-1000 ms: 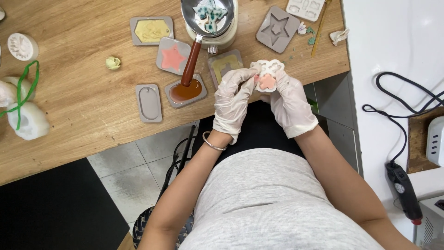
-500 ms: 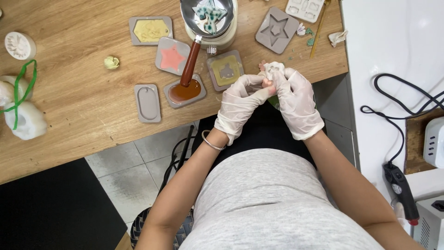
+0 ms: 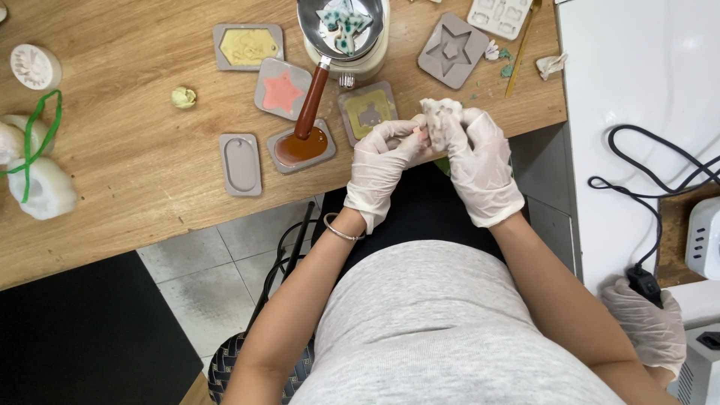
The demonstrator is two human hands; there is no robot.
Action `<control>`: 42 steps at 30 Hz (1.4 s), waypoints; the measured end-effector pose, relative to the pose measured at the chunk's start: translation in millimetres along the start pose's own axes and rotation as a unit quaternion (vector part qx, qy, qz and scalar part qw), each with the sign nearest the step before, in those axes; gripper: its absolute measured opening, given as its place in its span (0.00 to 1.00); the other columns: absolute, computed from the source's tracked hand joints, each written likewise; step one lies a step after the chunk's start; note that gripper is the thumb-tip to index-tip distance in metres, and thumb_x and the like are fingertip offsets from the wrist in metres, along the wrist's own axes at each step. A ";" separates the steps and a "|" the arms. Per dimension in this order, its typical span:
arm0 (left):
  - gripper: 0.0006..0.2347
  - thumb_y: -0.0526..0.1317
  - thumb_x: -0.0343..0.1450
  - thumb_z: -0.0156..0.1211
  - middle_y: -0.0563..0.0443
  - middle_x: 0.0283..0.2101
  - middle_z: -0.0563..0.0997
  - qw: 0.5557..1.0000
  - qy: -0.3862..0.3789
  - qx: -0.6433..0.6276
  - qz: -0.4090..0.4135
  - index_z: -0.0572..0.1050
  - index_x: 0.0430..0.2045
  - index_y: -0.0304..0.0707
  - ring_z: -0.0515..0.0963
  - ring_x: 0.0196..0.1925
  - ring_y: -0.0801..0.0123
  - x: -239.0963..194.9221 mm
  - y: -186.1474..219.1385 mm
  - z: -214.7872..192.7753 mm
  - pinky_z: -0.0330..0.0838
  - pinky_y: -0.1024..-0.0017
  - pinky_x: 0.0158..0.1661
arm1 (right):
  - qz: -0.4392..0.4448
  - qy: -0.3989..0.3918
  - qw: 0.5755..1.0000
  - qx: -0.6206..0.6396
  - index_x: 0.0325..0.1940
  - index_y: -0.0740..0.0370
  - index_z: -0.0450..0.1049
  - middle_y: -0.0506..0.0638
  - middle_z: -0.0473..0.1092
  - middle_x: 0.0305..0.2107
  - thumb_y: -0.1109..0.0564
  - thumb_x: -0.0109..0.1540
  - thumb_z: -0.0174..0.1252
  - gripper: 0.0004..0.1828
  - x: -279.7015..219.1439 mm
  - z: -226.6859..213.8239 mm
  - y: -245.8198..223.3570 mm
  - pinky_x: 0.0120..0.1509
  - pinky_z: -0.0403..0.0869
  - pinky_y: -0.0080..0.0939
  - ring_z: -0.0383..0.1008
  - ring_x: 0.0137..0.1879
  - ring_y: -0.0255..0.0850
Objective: The person pours melted colored wax from a small metal pot into silicone molds on a wooden table, wipes the pot with a tissue, and demolds finished wax melt pieces by pressing them out of the molds by hand, setting the released pieces on the table.
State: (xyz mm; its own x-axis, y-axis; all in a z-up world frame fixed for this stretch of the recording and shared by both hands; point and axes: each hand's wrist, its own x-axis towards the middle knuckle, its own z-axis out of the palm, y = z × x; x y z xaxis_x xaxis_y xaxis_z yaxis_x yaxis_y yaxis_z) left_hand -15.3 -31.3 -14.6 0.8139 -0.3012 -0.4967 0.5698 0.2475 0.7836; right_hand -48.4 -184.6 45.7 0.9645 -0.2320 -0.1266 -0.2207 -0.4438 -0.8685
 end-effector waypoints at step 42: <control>0.33 0.58 0.77 0.45 0.32 0.66 0.72 0.958 -0.116 -0.196 -0.176 0.64 0.65 0.21 0.72 0.68 0.50 15.9 0.2 7.3 0.66 0.56 0.67 | 0.029 -0.047 0.998 0.043 0.61 0.62 0.72 0.52 0.72 0.51 0.48 0.64 0.68 0.26 24.7 -49.5 63.0 0.55 0.78 0.41 0.75 0.52 0.40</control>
State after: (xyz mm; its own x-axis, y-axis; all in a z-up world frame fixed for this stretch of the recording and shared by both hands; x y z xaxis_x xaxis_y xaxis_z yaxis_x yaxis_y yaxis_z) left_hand -3.0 -42.8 -19.6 0.5423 -0.6143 -0.5732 0.8401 0.4053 0.3604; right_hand -45.7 -261.1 11.7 0.9609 -0.1701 -0.2185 -0.2666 -0.3551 -0.8960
